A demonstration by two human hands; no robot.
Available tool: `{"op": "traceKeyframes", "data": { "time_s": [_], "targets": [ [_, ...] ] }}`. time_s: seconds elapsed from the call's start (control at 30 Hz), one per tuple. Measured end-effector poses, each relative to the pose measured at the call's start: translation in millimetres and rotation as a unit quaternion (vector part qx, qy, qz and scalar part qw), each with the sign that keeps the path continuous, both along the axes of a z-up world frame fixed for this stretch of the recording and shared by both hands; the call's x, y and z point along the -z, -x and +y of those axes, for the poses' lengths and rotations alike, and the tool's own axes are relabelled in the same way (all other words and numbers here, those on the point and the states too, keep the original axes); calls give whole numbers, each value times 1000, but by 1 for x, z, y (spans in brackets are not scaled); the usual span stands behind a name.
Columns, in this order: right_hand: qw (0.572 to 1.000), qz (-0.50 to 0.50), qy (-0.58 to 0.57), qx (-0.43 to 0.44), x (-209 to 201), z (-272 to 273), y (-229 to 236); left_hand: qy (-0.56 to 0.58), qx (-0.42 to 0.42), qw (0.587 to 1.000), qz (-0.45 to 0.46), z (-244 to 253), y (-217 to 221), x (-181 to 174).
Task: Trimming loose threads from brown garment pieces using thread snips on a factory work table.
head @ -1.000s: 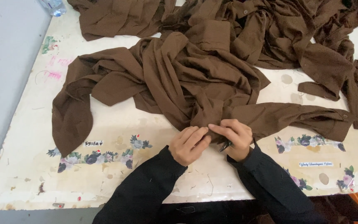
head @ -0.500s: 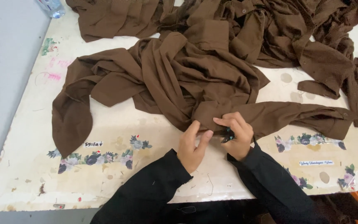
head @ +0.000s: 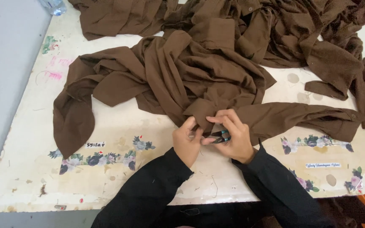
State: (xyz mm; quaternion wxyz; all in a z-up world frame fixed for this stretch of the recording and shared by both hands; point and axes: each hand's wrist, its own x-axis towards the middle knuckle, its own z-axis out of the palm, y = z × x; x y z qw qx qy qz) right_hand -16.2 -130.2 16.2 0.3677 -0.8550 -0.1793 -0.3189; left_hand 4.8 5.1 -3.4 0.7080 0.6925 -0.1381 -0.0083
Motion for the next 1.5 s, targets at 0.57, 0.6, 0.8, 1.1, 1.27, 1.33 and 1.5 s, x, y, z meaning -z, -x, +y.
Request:
{"op": "traceKeyframes", "data": {
  "time_s": [0.57,0.6,0.8,1.1,1.27,1.33,1.5],
  "targets": [
    [997,-16,-42,67,6,1,0,-47,-36,996,-65,-10,4,3],
    [997,-13,-42,62,6,2,0,-30,-49,998,-38,-11,4,1],
    [993,80,-85,33,1,6,0,-24,-63,996,-57,0,-2,-5],
    [946,266,-174,63,-5,4,-2,-23,-55,997,-42,-2,-3,-3],
    [905,313,-286,22,-4,4,-3,-21,-44,998,-26,-2,-1,-3],
    [887,321,-332,2,4,1,-5,-22,-44,998,-27,-2,-1,-2],
    [866,328,-374,-44,17,-1,-9,-19,-64,998,-22,1,-2,-2]
  ]
}}
